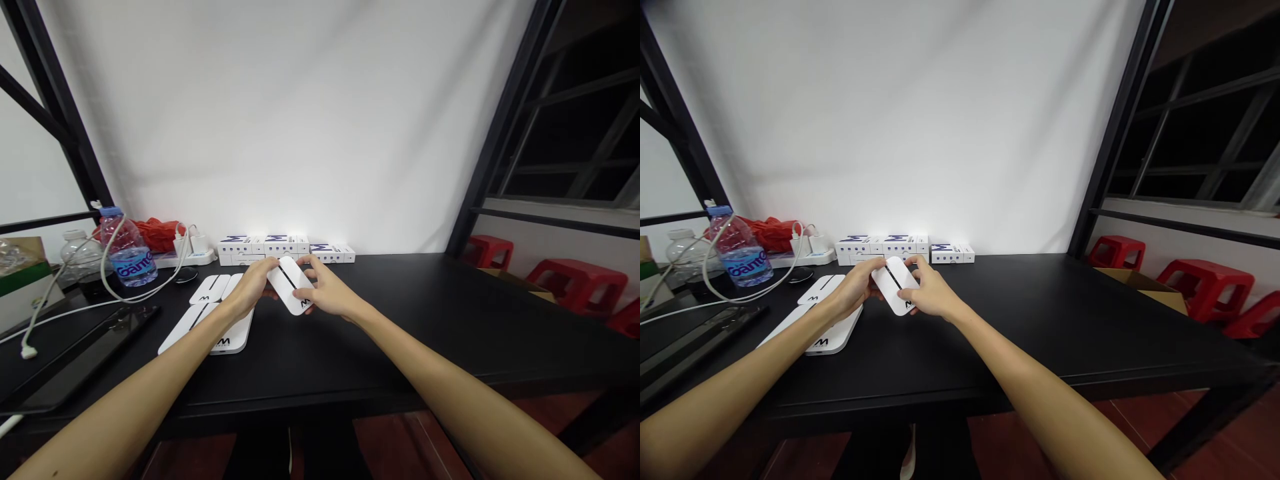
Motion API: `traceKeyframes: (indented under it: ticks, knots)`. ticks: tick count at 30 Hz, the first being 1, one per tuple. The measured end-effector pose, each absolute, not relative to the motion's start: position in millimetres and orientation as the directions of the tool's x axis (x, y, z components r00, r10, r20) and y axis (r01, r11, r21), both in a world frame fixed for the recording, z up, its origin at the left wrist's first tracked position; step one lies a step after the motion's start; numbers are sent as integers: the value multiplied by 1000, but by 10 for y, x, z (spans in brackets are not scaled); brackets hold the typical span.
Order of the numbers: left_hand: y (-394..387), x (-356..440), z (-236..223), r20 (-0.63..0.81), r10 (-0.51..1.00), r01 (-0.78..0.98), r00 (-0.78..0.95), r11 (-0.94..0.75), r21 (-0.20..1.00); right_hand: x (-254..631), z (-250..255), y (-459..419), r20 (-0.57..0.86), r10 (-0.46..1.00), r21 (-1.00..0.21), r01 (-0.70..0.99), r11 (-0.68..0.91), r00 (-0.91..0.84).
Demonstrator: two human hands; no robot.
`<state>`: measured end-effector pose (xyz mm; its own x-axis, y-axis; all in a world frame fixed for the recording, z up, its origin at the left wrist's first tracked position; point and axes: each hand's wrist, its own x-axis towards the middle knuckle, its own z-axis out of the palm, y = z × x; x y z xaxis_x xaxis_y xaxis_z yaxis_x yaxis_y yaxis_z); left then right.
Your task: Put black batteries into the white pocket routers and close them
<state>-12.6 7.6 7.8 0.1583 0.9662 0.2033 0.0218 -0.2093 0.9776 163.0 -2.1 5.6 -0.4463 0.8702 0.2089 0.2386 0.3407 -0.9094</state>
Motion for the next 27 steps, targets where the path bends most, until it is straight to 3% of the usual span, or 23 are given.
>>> traceKeyframes:
  ticks: [10, 15, 22, 25, 27]
  knots:
    - [88, -122, 78, 249, 955, 146, 159, -272, 951, 1630, 69, -37, 215, 871, -906, 243, 347, -442]
    - [98, -113, 60, 216, 961, 82, 170, -232, 969, 1647, 42, -16, 195, 877, -893, 289, 344, -440]
    - [54, -67, 49, 207, 953, 11, 221, -214, 977, 1624, 2, -22, 345, 847, -708, 480, 518, -404]
    - [33, -45, 70, 185, 948, 64, 258, -208, 976, 1602, -11, -30, 373, 835, -639, 541, 547, -404]
    - [59, -94, 103, 178, 958, 190, 225, -223, 956, 1611, -13, -13, 359, 840, -598, 591, 542, -407]
